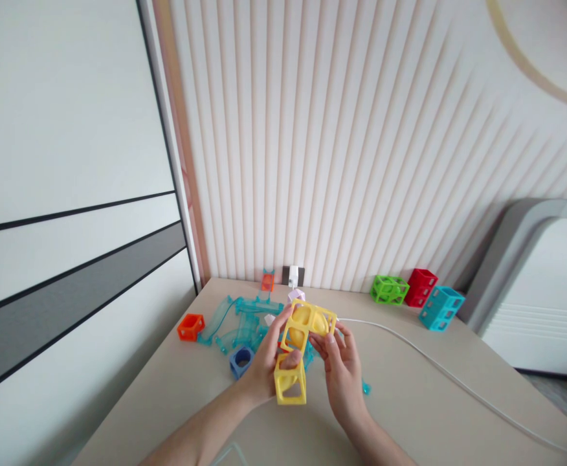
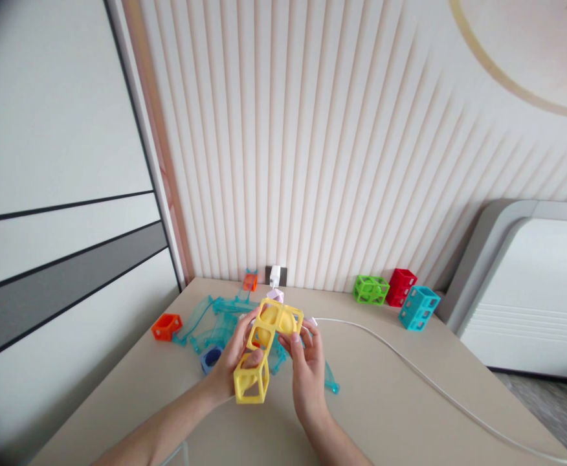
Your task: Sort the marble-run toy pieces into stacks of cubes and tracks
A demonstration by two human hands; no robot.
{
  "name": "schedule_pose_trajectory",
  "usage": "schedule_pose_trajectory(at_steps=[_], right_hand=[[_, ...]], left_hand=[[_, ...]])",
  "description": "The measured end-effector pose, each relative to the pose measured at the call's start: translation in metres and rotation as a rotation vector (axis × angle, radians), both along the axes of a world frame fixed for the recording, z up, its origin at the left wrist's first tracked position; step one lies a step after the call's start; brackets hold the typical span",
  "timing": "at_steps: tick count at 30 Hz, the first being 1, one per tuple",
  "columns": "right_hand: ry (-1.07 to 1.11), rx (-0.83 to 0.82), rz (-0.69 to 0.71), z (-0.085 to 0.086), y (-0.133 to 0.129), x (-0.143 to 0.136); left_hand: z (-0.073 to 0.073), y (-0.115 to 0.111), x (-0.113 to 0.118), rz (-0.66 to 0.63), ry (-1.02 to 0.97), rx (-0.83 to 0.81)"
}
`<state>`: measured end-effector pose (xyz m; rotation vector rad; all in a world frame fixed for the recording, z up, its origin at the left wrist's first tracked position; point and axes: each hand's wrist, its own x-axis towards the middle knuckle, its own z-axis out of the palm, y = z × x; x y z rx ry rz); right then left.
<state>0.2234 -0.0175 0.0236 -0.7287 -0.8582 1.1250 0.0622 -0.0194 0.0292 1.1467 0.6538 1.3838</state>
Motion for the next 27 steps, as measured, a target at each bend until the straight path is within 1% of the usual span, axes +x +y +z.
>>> schedule_pose_trajectory(at_steps=[1, 3, 6, 8, 11, 17, 20, 24, 27], right_hand=[[0.011, -0.009, 0.006, 0.0, 0.0, 0.0], [0.032, -0.026, 0.005, 0.0, 0.001, 0.001], [0.044, -0.033, 0.012, 0.0, 0.002, 0.002], [0.037, -0.022, 0.033, 0.0, 0.003, 0.002], [0.01, 0.007, 0.046, -0.002, 0.004, 0.002], [-0.058, 0.045, 0.09, -0.005, 0.004, 0.001], [-0.085, 0.07, 0.125, -0.003, 0.002, 0.002], [-0.151, 0.118, 0.185, -0.002, -0.001, 0.001], [-0.244, 0.185, 0.156, -0.006, -0.005, 0.001]], left_hand=[[0.0, -0.001, 0.0, -0.001, 0.027, 0.008], [0.0, -0.002, 0.0, 0.015, 0.113, 0.09], [-0.003, -0.002, 0.0, 0.011, 0.172, 0.15], [-0.005, 0.0, 0.0, 0.018, 0.179, 0.17], [-0.007, 0.001, 0.001, 0.068, 0.181, 0.205], [-0.002, -0.002, -0.001, 0.126, 0.27, 0.205], [0.001, -0.004, -0.002, 0.139, 0.252, 0.202], [0.006, -0.002, -0.002, 0.101, 0.151, 0.198], [0.011, 0.0, -0.001, 0.079, 0.045, 0.118]])
